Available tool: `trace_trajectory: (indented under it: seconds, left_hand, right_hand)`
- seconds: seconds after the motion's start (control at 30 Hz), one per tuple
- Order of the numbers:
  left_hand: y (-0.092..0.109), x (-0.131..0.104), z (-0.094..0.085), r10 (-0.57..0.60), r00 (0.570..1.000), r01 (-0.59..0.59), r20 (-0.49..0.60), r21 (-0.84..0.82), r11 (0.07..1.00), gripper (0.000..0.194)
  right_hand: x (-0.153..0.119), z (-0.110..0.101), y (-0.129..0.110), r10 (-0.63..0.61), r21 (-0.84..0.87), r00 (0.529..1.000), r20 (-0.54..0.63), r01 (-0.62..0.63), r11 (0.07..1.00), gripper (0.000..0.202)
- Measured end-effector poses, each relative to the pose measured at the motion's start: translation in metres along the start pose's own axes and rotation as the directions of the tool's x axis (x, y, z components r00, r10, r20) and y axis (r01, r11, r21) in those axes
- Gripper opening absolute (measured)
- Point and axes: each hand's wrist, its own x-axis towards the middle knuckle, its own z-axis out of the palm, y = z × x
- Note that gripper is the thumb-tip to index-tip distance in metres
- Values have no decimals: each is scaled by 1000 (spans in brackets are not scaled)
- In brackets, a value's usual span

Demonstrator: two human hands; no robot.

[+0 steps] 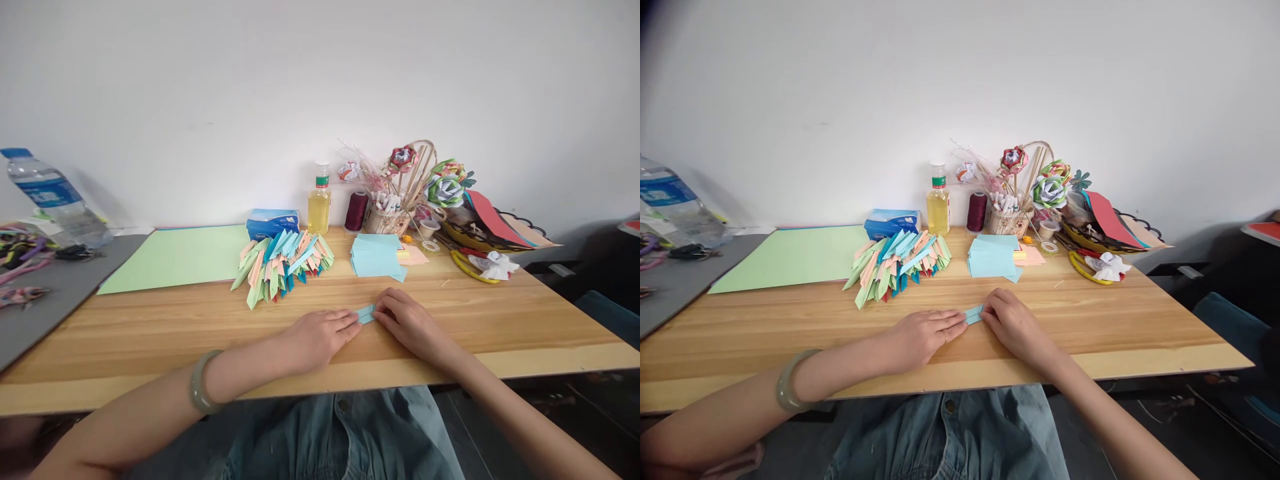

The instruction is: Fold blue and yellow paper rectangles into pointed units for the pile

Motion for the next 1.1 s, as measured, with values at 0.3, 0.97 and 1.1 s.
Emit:
trace_trajectory:
  seconds: [0.3, 0.97, 1.1]
  left_hand:
    - [2, 1, -8, 30, 1000, -30, 5, 91, 995, 40]
    - [0, 0, -5, 36, 999, -37, 12, 142, 989, 37]
    - [-4, -5, -3, 41, 999, -37, -19, 148, 988, 36]
  right_hand:
    - [1, 1, -1, -23, 0, 999, -27, 23, 1000, 14]
    - [-1, 4, 1, -8, 43, 999, -31, 10, 999, 13]
    - [-1, 4, 0, 1, 24, 1000, -23, 0, 1000, 14]
